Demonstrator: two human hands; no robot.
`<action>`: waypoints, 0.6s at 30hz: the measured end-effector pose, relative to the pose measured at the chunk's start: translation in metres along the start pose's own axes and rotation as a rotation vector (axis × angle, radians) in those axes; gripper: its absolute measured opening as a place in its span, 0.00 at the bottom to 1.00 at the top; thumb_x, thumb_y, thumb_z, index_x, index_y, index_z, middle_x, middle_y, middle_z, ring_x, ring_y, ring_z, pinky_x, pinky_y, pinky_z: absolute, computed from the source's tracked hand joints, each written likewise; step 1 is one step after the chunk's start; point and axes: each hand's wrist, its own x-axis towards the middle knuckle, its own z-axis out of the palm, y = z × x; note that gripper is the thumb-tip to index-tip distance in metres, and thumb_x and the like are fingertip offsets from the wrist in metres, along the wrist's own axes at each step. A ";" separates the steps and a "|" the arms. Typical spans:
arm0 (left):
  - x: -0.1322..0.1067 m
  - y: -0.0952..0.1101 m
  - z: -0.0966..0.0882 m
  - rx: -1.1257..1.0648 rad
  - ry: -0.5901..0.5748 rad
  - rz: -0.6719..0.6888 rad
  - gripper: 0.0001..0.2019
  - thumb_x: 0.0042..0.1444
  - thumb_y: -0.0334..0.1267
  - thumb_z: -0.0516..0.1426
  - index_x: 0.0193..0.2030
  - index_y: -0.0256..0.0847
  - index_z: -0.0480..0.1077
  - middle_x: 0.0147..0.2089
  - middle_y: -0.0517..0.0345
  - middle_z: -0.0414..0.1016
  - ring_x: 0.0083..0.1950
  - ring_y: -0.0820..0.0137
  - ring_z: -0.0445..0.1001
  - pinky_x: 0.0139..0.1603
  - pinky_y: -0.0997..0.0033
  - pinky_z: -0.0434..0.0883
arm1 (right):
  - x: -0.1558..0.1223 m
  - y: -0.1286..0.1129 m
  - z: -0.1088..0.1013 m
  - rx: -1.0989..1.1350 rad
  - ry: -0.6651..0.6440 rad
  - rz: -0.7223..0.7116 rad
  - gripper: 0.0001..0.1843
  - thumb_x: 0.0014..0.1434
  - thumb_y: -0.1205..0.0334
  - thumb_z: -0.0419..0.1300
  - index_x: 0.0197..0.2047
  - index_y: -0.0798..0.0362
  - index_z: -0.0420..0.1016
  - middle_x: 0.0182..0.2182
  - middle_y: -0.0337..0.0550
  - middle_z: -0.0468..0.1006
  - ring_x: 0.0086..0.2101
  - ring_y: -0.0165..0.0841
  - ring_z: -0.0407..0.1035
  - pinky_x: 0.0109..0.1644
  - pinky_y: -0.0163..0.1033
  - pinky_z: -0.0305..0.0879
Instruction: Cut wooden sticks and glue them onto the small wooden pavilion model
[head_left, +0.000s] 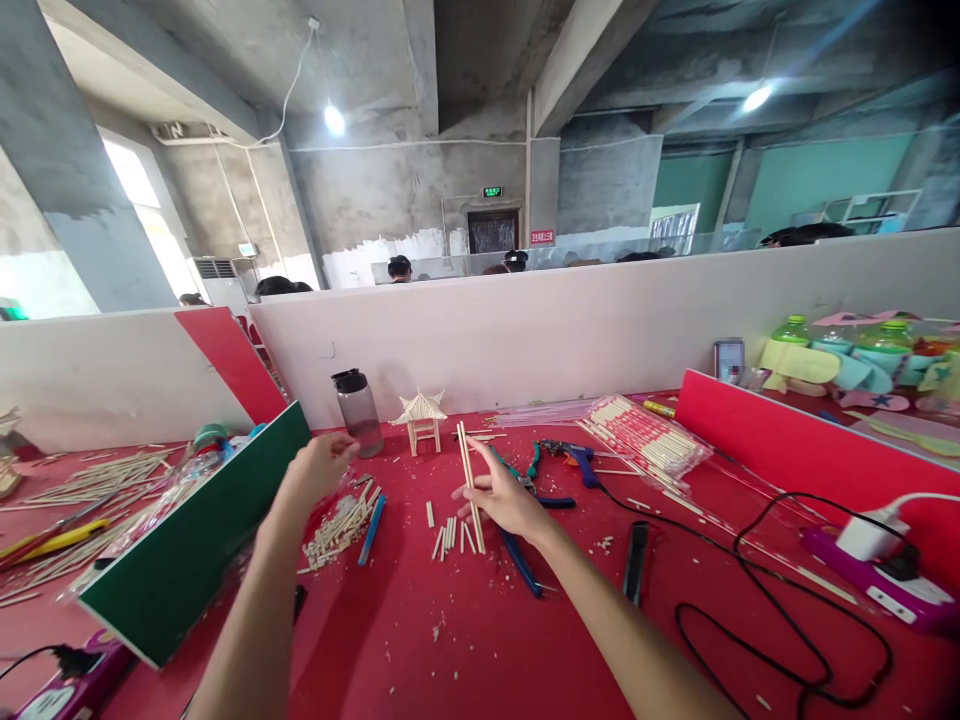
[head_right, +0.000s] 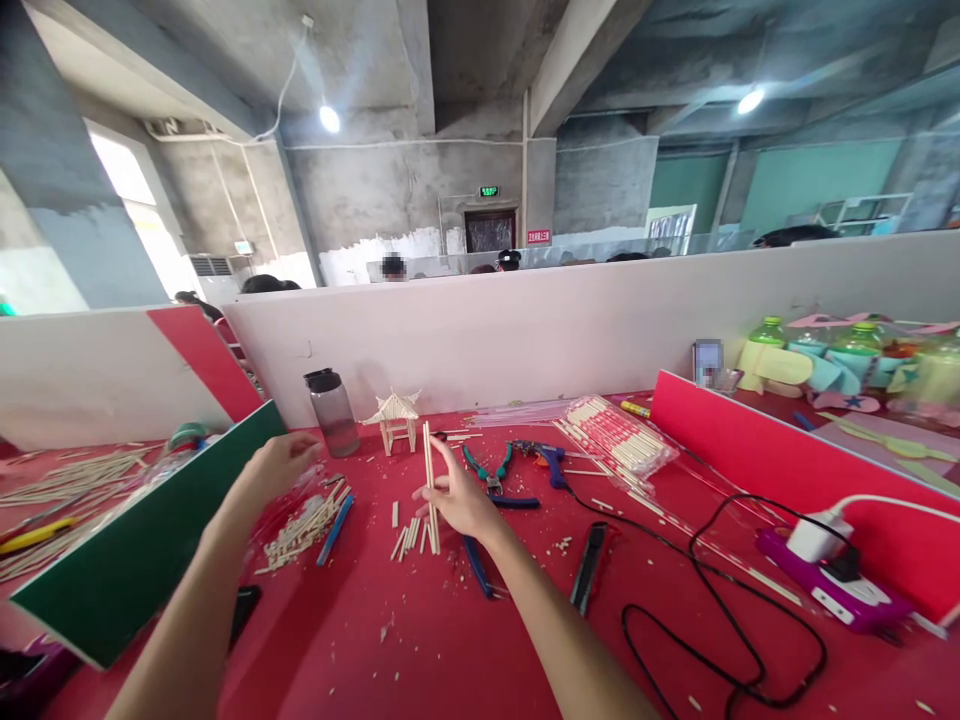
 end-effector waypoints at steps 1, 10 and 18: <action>-0.006 0.019 0.009 -0.121 -0.045 0.060 0.13 0.52 0.48 0.57 0.33 0.43 0.77 0.32 0.53 0.80 0.32 0.60 0.74 0.30 0.70 0.63 | 0.000 0.000 0.001 0.019 -0.001 0.008 0.45 0.61 0.63 0.59 0.71 0.36 0.36 0.37 0.39 0.79 0.31 0.32 0.78 0.36 0.37 0.73; -0.048 0.105 0.094 -0.875 -0.462 0.216 0.12 0.50 0.47 0.63 0.28 0.40 0.73 0.22 0.59 0.71 0.23 0.71 0.65 0.26 0.70 0.62 | -0.001 0.003 0.008 0.019 -0.018 0.091 0.43 0.56 0.59 0.66 0.69 0.41 0.47 0.35 0.38 0.78 0.30 0.32 0.77 0.30 0.32 0.69; -0.035 0.061 0.084 -0.663 -0.372 0.033 0.17 0.52 0.51 0.59 0.34 0.37 0.72 0.26 0.60 0.71 0.27 0.70 0.70 0.33 0.70 0.68 | 0.001 0.004 0.007 0.034 -0.001 0.150 0.25 0.55 0.56 0.66 0.54 0.50 0.65 0.33 0.39 0.77 0.30 0.35 0.77 0.37 0.42 0.76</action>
